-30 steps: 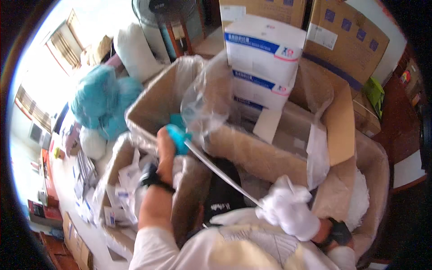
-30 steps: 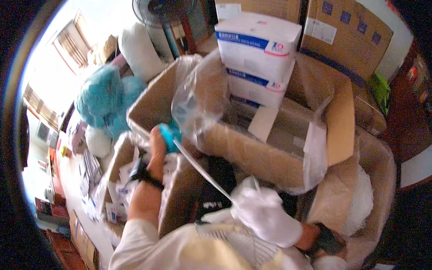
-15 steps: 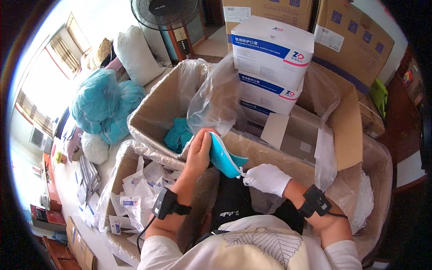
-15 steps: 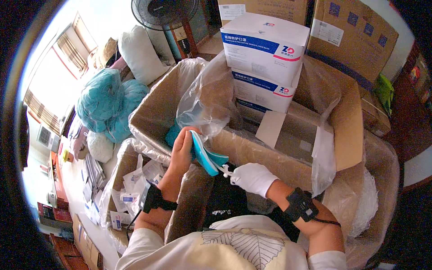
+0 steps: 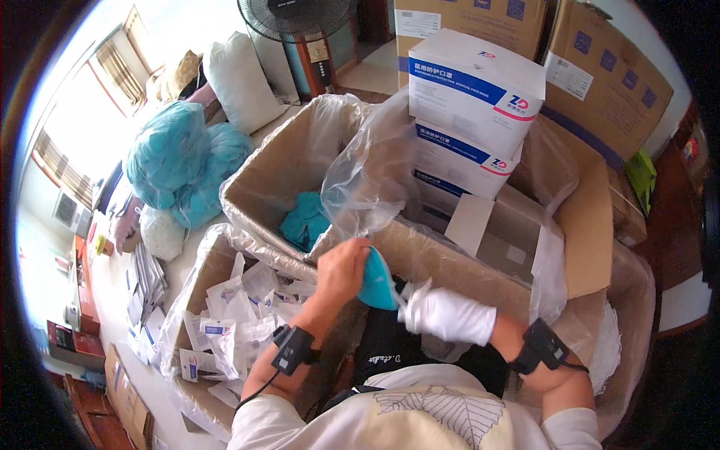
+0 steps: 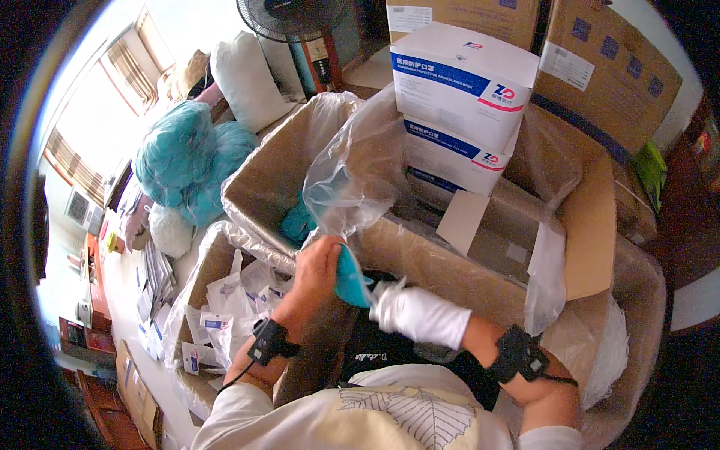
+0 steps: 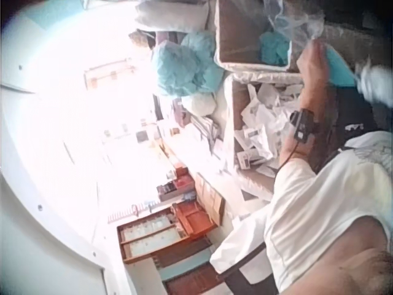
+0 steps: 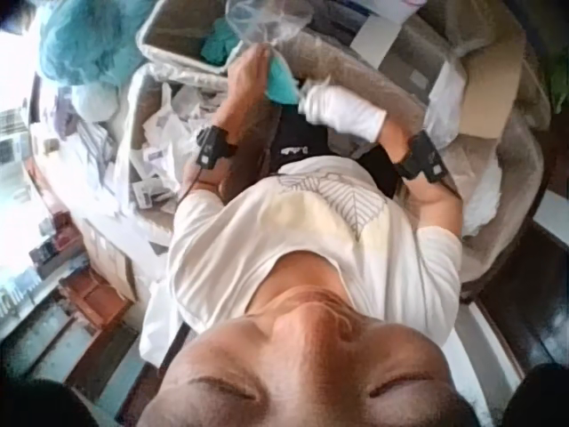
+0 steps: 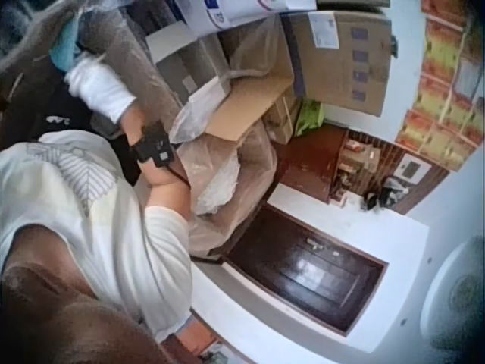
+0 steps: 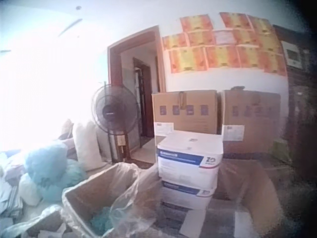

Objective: The recorder extracts medical masks and respirators from individual packaging and boxes for inspection and sorting.

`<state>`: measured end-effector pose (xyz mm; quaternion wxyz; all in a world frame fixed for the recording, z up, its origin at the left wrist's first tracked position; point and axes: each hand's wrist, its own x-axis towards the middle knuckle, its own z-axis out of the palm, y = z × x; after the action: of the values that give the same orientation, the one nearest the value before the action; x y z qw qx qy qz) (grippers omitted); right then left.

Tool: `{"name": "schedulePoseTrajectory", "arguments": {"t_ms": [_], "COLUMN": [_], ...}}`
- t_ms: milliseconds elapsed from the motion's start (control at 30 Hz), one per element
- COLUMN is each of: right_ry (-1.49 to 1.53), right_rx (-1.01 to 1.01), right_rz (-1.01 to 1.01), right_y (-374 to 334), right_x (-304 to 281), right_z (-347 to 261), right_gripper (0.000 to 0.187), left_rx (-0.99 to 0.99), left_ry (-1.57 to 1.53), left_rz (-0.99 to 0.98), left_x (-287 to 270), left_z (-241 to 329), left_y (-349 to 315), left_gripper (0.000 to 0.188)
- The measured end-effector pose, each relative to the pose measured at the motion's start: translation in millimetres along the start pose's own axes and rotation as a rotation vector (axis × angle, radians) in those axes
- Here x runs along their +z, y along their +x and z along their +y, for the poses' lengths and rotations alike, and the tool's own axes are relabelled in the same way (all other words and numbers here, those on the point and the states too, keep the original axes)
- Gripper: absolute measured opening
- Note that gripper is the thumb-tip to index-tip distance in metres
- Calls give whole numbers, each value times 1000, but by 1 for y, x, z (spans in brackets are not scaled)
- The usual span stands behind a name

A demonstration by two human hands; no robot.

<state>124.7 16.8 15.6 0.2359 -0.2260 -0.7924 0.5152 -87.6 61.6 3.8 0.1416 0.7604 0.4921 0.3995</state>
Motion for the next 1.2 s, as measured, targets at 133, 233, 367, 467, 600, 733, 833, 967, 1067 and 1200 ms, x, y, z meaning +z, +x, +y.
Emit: {"name": "schedulePoseTrajectory", "arguments": {"t_ms": [133, 233, 367, 467, 600, 733, 833, 967, 1067, 1200], "right_ry": [86, 239, 822, 1243, 1377, 1364, 1515, 1491, 1296, 1275], "right_rx": [184, 172, 450, 229, 135, -73, 171, 156, 461, 481], "right_rz": [-288, 131, 733, 870, 772, 682, 640, 837, 1049, 1073], "right_y": [-44, -83, -71, -63, -43, -79, -103, -176, -222, -234], "right_x": [18, 6, -21, -20, -3, 18, 19, 26, 47, 50], "right_z": [-62, -36, -34, -7, 1, 16, -29, -27, -11, -6], "right_gripper": [8, 5, 15, 17, 6, 27, 36, 33, 35, 37], "left_rx": [-552, -558, -700, -166, 306, 201, -408, -291, -233, 208], "left_ry": [-290, -5, -256, -316, -381, -476, -1020, -902, -1045, -1350], "left_rz": [375, 704, 755, 358, -397, -525, -534, 68, 105, -765], "left_x": [-23, -66, -77, -33, 43, 87, 109, 123, 119, 149], "left_z": [-148, -161, -159, -85, 85, 96, 68, 44, 161, 313], "left_y": [-5, 18, 60, 78, 18, -13, -41, 31, 78, 60], "left_gripper": [34, 39, 47, 57, 68, 41, 17, 20, 24, 50]}}
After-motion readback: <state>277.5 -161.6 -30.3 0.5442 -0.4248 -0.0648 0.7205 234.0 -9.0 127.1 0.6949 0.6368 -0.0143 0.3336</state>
